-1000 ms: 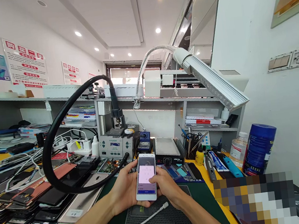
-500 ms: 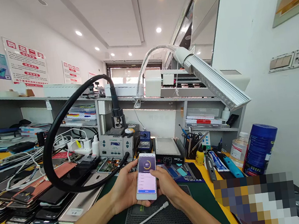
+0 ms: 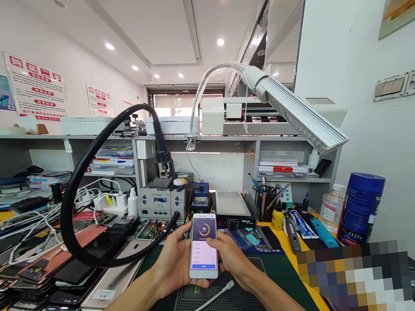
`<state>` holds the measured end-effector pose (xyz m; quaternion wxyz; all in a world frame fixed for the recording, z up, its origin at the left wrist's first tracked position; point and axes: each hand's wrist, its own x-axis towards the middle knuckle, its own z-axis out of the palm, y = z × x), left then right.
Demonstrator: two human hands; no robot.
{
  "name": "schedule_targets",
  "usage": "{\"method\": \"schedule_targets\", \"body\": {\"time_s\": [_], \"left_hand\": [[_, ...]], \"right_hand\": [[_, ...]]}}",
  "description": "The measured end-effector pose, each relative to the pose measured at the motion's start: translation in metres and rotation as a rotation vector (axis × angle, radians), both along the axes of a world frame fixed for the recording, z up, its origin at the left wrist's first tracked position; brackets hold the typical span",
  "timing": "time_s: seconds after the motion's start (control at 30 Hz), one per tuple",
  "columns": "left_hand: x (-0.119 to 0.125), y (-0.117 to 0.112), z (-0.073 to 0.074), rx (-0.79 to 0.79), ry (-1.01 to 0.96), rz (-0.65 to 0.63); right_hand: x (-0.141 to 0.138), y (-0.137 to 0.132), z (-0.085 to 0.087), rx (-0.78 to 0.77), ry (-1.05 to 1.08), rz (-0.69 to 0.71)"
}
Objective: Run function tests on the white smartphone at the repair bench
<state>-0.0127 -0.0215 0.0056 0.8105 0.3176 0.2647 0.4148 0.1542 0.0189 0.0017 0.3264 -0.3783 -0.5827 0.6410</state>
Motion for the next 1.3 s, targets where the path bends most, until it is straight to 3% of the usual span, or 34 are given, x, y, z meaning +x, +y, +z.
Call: {"method": "schedule_targets", "body": {"time_s": [0.6, 0.87, 1.3], "left_hand": [[0.0005, 0.0009, -0.0014, -0.005, 0.043, 0.021], [0.0003, 0.0014, -0.0028, 0.015, 0.059, 0.016], [0.0042, -0.0008, -0.0039, 0.011, 0.152, 0.103]], "right_hand": [[0.0007, 0.0028, -0.0049, 0.012, 0.003, 0.018], [-0.0001, -0.0031, 0.0031, 0.006, 0.005, -0.005], [0.0011, 0.0005, 0.0003, -0.009, 0.061, 0.021]]}}
